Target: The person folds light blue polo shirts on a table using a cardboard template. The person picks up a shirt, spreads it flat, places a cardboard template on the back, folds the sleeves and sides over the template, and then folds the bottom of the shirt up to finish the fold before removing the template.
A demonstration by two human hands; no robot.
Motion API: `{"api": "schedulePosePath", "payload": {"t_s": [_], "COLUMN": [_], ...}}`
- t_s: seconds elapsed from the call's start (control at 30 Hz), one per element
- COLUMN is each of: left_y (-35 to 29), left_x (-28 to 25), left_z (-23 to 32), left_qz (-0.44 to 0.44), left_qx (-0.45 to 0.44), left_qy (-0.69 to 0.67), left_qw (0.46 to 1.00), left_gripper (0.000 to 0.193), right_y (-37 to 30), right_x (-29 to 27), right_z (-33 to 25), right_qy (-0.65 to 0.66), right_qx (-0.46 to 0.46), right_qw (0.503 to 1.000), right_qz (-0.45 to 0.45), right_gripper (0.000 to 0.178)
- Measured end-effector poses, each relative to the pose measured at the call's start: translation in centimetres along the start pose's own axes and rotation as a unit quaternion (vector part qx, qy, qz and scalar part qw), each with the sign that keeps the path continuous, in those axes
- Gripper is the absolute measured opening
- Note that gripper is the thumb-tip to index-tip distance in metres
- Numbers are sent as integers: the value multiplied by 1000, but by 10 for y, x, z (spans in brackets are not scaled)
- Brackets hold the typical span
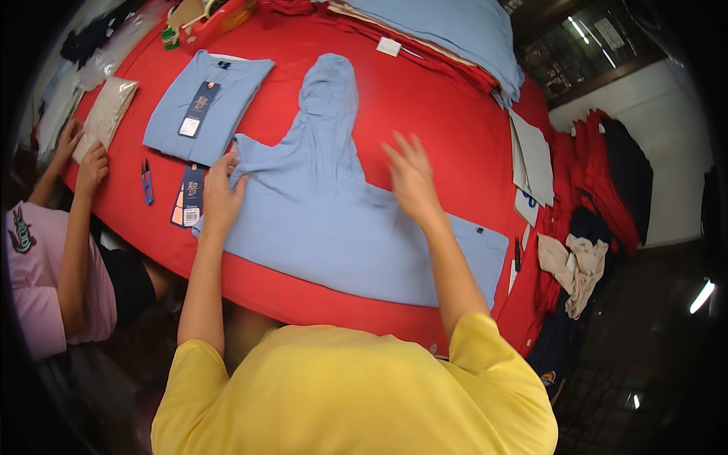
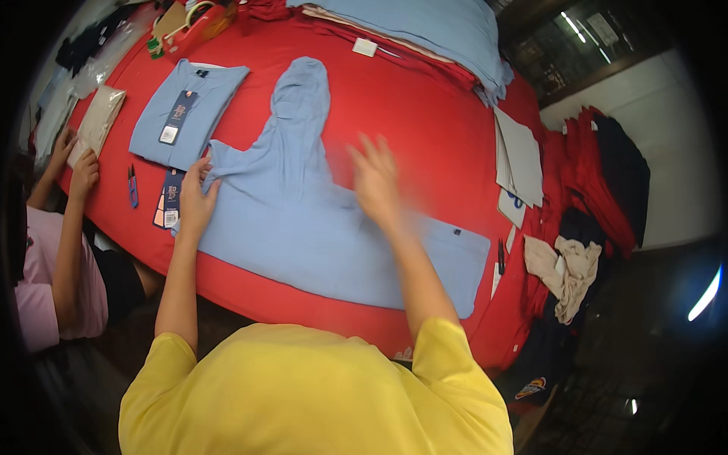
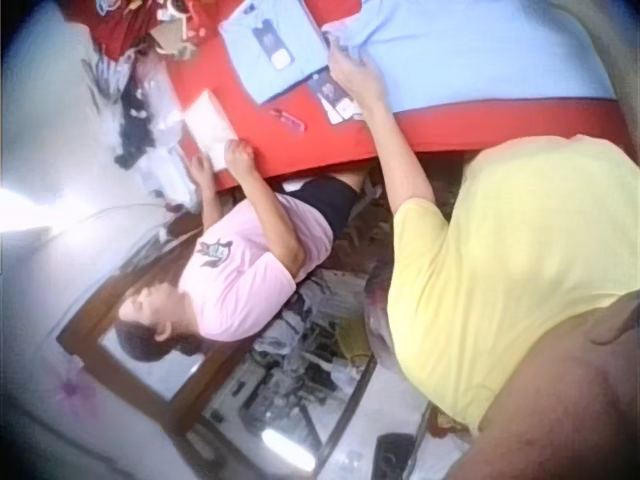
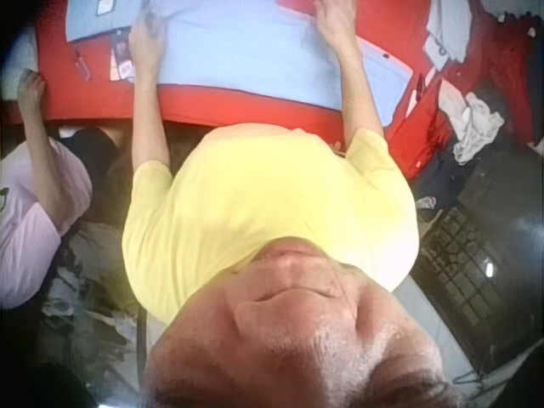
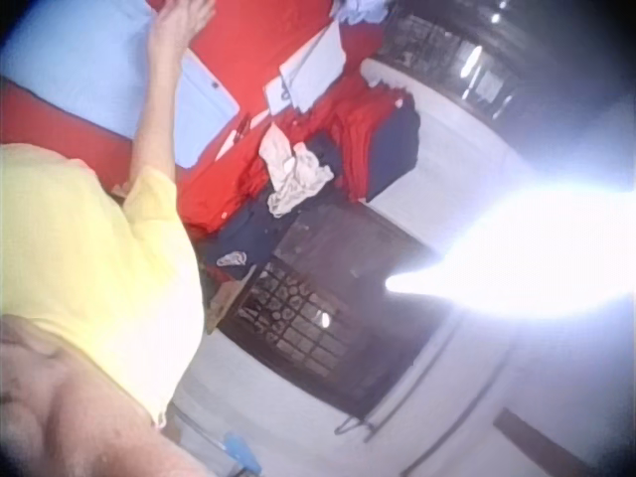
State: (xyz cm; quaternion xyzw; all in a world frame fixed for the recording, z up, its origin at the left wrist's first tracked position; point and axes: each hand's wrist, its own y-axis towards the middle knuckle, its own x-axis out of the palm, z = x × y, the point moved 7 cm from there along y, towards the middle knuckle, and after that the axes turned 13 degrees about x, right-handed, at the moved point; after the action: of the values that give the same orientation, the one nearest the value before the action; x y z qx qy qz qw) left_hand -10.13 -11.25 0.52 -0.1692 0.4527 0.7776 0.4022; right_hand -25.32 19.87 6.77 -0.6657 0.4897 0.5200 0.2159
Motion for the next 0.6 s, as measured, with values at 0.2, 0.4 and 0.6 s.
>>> {"api": "schedulePosePath", "payload": {"t_s": [0.2,0.4,0.6], "left_y": [-5,0,-3], "left_x": [-2,-10,-6], "left_z": [-13,3,3], "left_qz": [-31,-94,-128], "left_qx": [-65,-11,-14], "left_qy": [-110,-89,-95], "left_qw": [991,992,987], "left_gripper": [56,64,66], "right_y": [164,218,82], "right_x": [113,91,-85], "right_z": [-101,-95,-107], "right_qy": [-82,-367,-258], "right_qx": [-225,-163,-285], "right_qw": [970,913,918], "right_qz": [-47,-70,97], "right_gripper": [55,33,27]}}
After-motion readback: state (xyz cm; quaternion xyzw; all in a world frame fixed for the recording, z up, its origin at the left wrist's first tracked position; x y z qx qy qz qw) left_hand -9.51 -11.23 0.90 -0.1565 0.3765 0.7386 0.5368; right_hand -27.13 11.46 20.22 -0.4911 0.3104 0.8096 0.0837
